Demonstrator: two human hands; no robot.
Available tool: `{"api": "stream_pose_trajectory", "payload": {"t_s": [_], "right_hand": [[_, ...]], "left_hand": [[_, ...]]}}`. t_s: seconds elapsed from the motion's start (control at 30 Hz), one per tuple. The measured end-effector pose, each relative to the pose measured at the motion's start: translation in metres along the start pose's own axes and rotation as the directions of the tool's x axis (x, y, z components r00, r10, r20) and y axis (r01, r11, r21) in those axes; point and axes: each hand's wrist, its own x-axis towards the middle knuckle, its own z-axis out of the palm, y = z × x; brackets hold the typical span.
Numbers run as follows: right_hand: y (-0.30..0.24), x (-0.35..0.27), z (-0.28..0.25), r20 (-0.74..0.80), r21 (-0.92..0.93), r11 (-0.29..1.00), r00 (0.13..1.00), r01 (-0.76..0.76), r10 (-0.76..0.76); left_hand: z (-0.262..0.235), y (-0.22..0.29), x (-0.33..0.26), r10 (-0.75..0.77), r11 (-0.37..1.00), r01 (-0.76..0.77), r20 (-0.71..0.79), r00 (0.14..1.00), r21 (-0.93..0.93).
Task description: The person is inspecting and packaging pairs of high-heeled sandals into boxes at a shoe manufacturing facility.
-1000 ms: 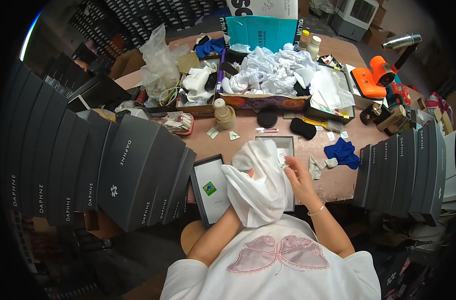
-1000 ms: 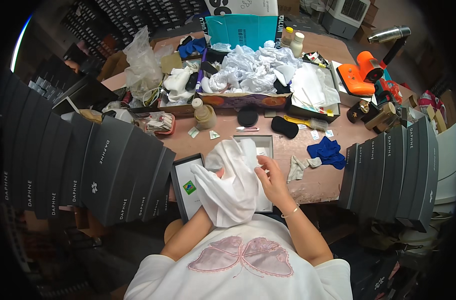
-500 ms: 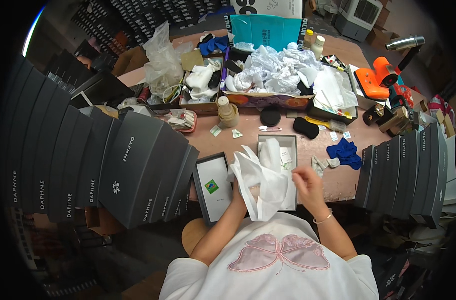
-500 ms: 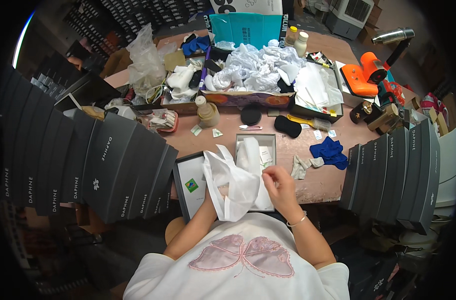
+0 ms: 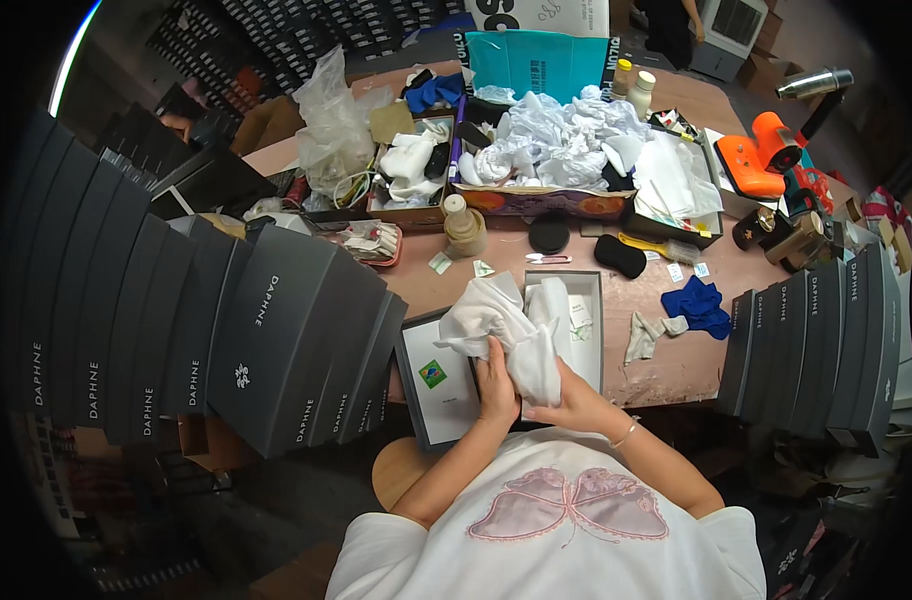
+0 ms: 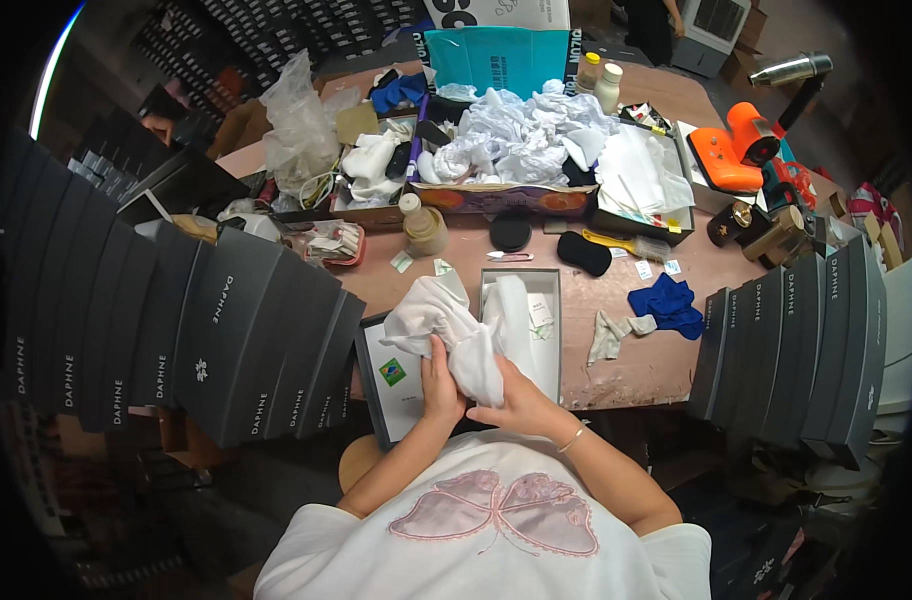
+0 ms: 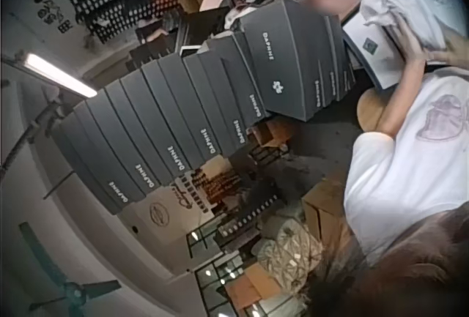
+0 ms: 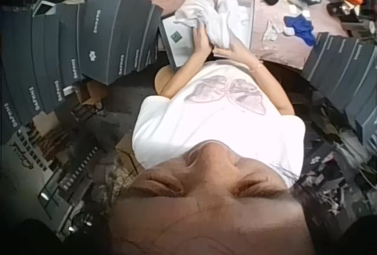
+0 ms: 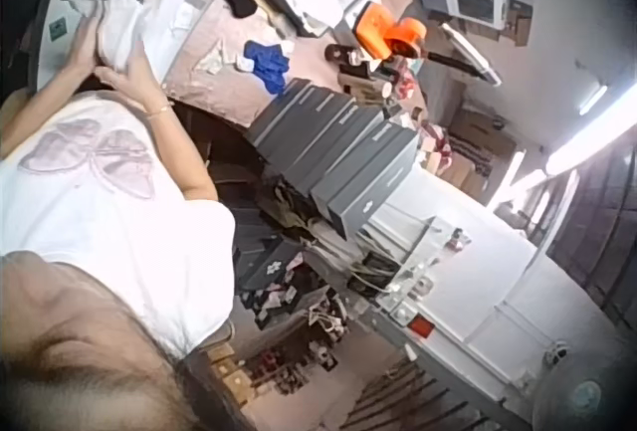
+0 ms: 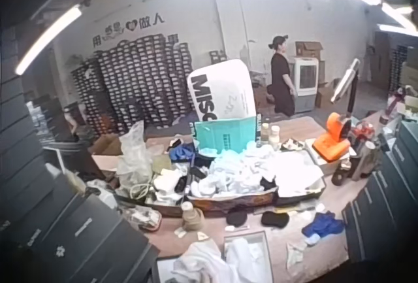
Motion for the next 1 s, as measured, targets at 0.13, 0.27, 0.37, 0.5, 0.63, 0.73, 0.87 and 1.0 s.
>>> {"api": "stream_pose_trajectory", "payload": {"t_s": [0.13, 0.27, 0.37, 0.5, 0.63, 0.73, 0.87, 1.0], "right_hand": [[0.007, 0.004, 0.003, -0.217, -0.091, 0.995, 0.975, 0.034, -0.053], [-0.002, -0.007, -0.004, -0.269, -0.06, 0.998, 0.963, 0.01, -0.025], [-0.023, -0.015, -0.019, -0.176, -0.161, 0.987, 0.984, -0.008, -0.021], [-0.032, -0.024, -0.024, 0.079, -0.601, 0.769, 0.973, 0.218, -0.214], [-0.031, -0.018, -0.016, 0.226, -0.641, 0.732, 0.968, 0.23, -0.107], [-0.022, -0.013, -0.014, 0.264, -0.551, 0.811, 0.963, 0.197, -0.055], [-0.041, -0.016, -0.032, 0.108, -0.399, 0.865, 0.952, 0.305, -0.286], [-0.076, -0.018, -0.056, 0.257, -0.34, 0.907, 0.953, 0.247, -0.163]], "left_hand": [[0.019, 0.055, -0.001, 0.031, 0.878, 0.016, 0.092, 0.995, -0.478], [-0.021, 0.05, 0.045, 0.143, 0.986, -0.145, -0.028, 0.989, -0.084], [-0.023, 0.077, 0.079, 0.147, 0.963, -0.159, -0.071, 0.987, -0.218], [-0.042, 0.11, 0.137, 0.333, 0.937, -0.347, -0.199, 0.922, -0.04], [0.004, 0.133, 0.135, 0.187, 0.964, -0.185, -0.009, 0.982, -0.189], [0.033, 0.143, 0.128, 0.066, 0.841, 0.033, 0.163, 0.984, -0.539], [0.044, 0.193, 0.129, 0.534, 0.834, -0.545, 0.12, 0.837, 0.092], [0.024, 0.229, 0.157, 0.506, 0.861, -0.508, -0.169, 0.846, 0.036]]}}
